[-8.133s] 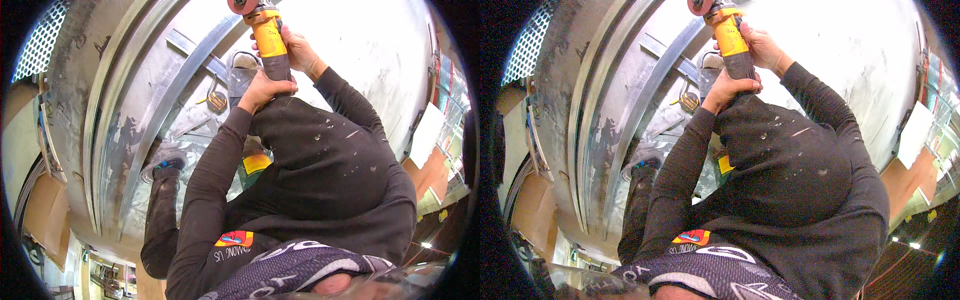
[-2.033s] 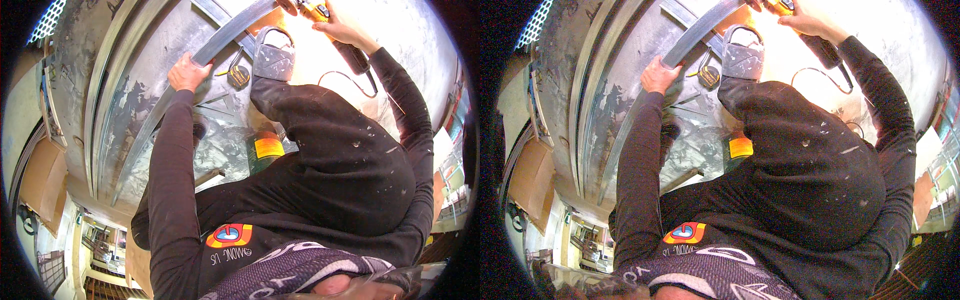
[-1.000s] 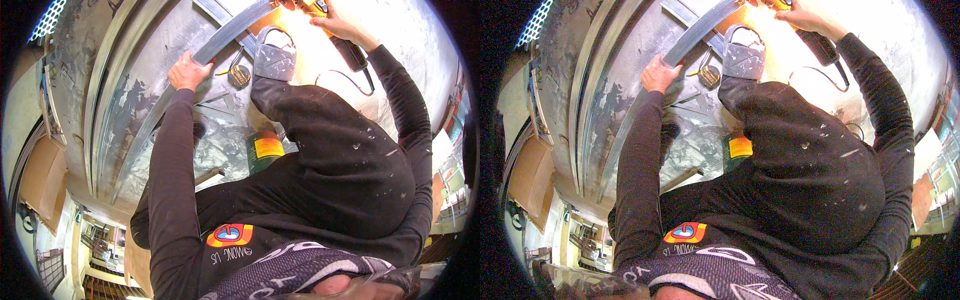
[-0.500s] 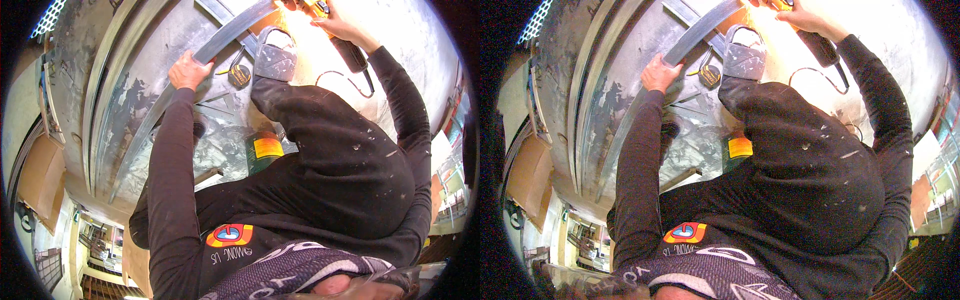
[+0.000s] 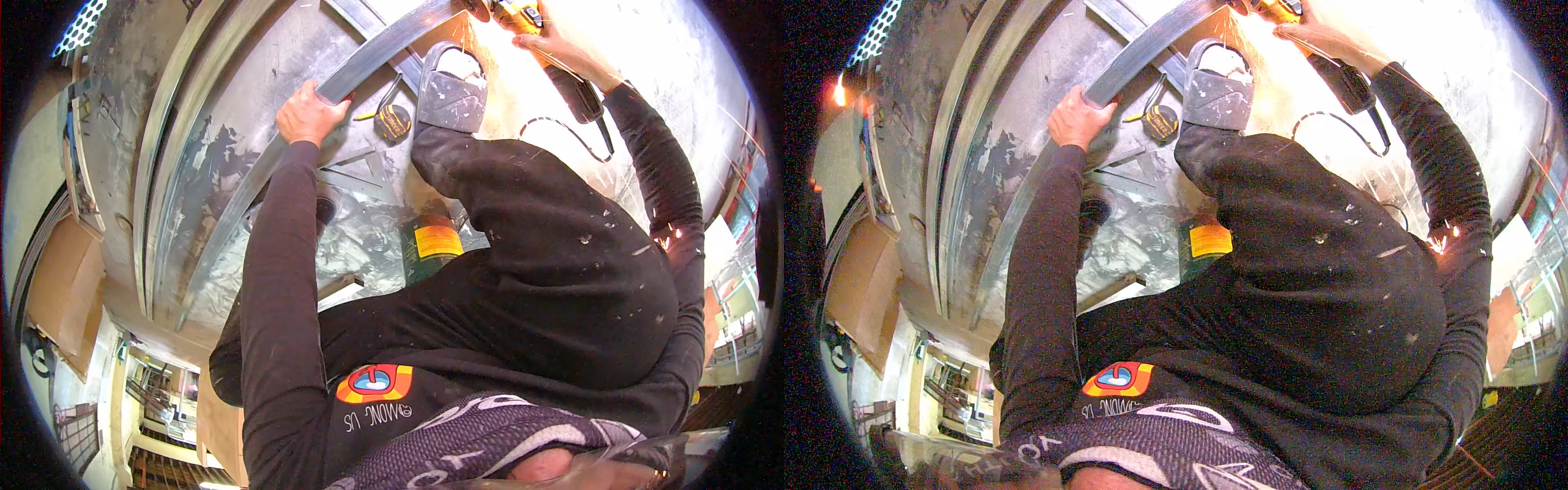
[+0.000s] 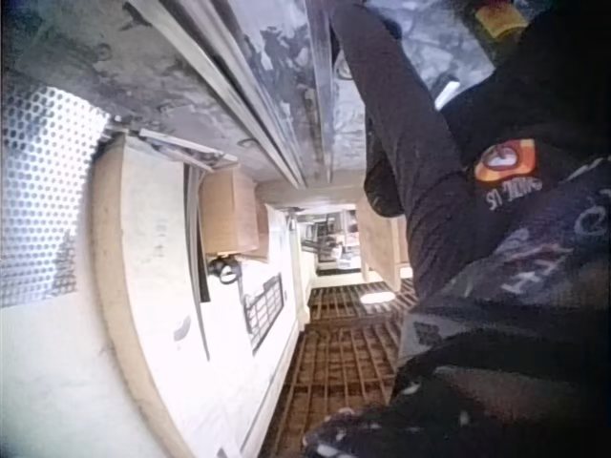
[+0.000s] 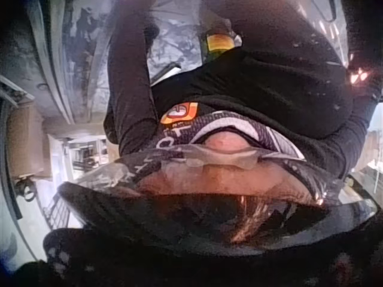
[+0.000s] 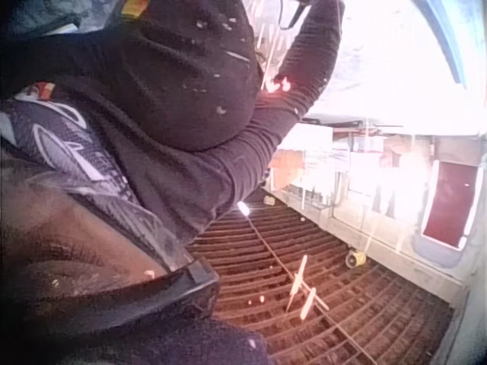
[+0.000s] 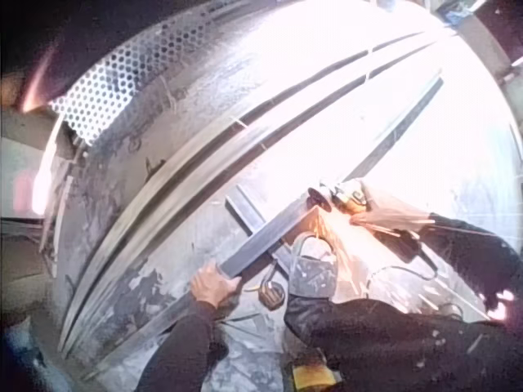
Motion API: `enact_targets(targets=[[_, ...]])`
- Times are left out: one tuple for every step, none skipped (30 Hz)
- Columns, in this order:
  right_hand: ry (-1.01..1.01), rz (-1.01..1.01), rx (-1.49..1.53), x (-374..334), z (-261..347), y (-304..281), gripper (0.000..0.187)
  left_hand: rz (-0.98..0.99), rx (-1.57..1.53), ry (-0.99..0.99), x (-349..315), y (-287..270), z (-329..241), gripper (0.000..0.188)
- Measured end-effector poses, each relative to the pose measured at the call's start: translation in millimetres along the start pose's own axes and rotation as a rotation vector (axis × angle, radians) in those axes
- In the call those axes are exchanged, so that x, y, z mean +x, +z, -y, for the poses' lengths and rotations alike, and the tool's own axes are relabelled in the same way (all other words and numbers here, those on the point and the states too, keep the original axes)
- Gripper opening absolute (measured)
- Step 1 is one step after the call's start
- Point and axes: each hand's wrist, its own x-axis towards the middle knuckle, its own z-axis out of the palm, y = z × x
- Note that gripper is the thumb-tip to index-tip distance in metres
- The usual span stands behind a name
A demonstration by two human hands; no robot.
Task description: Measuring and cutting a metal wall stud with an angle grinder.
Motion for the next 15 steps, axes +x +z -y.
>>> enact_targets(targets=[[-0.005,0.003,0.001,-1,7,-3,0.088,-0.033,-0.004,0.010,-1,2,2,0.069],[0.025,0.054,0.066,-2,18,-8,0.090,-0.033,-0.003,0.008,-1,2,3,0.069],[0.055,0.106,0.130,-2,24,-9,0.092,-0.027,0.005,0.003,-2,2,5,0.070],[0.061,0.101,0.131,2,16,-6,0.092,-0.021,0.008,0.009,-1,3,3,0.070],[0.051,0.041,0.045,11,3,2,0.094,-0.021,0.006,0.015,1,3,0,0.070],[0.042,-0.019,-0.041,17,-10,8,0.095,-0.021,0.003,0.019,2,3,-3,0.071],[0.038,-0.017,-0.041,17,-11,11,0.095,-0.022,0.004,0.012,2,3,-1,0.072],[-0.007,-0.066,-0.075,17,-13,13,0.096,-0.022,0.005,0.009,1,3,0,0.072],[-0.053,-0.116,-0.110,18,-15,14,0.096,-0.023,0.005,0.010,1,3,1,0.073],[-0.051,-0.115,-0.113,13,-11,12,0.096,-0.023,0.000,0.013,2,5,1,0.073],[-0.005,-0.077,-0.052,5,-4,10,0.096,-0.022,0.005,0.006,0,4,3,0.073],[0.042,-0.038,0.008,1,0,10,0.096,-0.013,0.015,-0.006,-2,3,5,0.073],[0.046,-0.043,0.008,3,-5,10,0.096,-0.007,0.019,-0.005,-1,1,2,0.073],[0.010,-0.050,-0.036,8,-13,12,0.096,-0.008,0.016,-0.001,1,1,0,0.073],[-0.026,-0.056,-0.080,11,-21,13,0.096,-0.016,0.008,0.009,2,1,-2,0.073]])
